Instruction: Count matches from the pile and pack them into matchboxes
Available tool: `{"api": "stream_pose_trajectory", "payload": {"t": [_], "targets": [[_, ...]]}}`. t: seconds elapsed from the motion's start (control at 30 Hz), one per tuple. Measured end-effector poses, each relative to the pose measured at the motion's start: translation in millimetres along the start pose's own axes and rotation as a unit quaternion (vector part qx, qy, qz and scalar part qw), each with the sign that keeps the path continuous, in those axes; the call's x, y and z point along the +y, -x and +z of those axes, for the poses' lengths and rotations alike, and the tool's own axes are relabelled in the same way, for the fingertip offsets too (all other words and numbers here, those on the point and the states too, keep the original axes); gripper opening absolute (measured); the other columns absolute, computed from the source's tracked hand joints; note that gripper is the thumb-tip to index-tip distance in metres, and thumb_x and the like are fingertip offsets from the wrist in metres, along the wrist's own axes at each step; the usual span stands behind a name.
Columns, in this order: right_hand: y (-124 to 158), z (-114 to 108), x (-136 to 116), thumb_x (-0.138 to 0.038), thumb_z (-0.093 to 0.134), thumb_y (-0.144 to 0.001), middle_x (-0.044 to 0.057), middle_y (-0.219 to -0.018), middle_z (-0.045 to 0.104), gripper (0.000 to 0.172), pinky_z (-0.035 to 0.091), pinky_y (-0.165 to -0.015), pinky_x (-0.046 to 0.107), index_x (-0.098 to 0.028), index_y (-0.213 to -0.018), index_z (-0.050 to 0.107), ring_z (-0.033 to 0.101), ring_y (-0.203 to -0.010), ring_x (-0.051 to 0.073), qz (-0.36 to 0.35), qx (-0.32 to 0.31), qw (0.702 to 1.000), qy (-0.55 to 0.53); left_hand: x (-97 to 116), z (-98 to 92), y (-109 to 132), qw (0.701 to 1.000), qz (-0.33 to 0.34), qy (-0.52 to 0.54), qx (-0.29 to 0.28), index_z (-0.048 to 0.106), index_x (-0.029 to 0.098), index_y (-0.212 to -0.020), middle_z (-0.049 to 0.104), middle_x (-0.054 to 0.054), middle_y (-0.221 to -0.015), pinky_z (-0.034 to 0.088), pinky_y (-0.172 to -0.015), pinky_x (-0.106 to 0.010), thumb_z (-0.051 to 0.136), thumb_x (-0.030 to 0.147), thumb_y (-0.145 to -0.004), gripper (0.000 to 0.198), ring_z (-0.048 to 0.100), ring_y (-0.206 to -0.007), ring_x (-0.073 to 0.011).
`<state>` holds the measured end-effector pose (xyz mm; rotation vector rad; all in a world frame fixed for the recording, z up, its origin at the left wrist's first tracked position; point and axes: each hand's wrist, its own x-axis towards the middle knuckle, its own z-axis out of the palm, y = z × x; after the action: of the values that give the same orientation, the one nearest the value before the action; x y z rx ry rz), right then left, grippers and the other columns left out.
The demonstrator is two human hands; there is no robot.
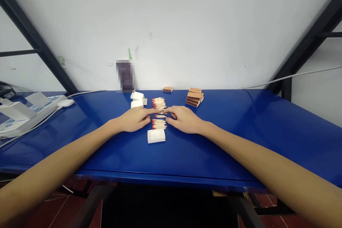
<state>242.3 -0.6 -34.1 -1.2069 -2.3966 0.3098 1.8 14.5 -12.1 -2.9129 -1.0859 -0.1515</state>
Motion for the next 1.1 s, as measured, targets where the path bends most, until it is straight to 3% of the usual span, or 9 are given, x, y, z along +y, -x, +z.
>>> {"api": "stream_pose_trajectory", "payload": {"t": [0.57, 0.8, 1.1], "targets": [[2.4, -1.4, -0.8, -0.031, 0.055, -0.091, -0.001, -0.072, 0.054, 0.031, 0.036, -0.063, 0.029, -0.021, -0.117, 0.068, 0.05, -0.065, 0.015, -0.025, -0.003, 1.0, -0.015, -0.8, 0.0, 0.9, 1.0, -0.002, 0.023, 0.005, 0.048, 0.02, -0.142, 0.068, -0.004, -0.08, 0.046, -0.069, -0.03, 0.039, 0.019, -0.091, 0.051, 0.063, -0.074, -0.0208], [2.2, -0.5, 0.5, -0.025, 0.051, -0.092, 0.0, -0.073, 0.059, 0.031, 0.038, -0.065, 0.029, -0.019, -0.117, 0.068, 0.052, -0.065, 0.016, -0.038, -0.001, 0.999, -0.025, -2.1, 0.1, 0.9, 0.999, 0.007, 0.034, 0.008, 0.05, 0.016, -0.133, 0.066, -0.003, -0.077, 0.043, -0.067, -0.029, 0.039, 0.02, -0.093, 0.042, 0.061, -0.071, -0.0196], [2.3, 1.7, 1.1, -0.021, 0.045, -0.093, 0.006, -0.092, 0.07, 0.033, 0.041, -0.069, 0.03, -0.018, -0.117, 0.067, 0.059, -0.073, 0.018, -0.022, 0.015, 1.0, -0.01, -0.3, -0.6, 1.1, 0.999, 0.009, 0.044, 0.01, 0.051, 0.017, -0.129, 0.063, -0.001, -0.071, 0.038, -0.061, -0.028, 0.042, 0.027, -0.096, 0.036, 0.057, -0.065, -0.0181]]}}
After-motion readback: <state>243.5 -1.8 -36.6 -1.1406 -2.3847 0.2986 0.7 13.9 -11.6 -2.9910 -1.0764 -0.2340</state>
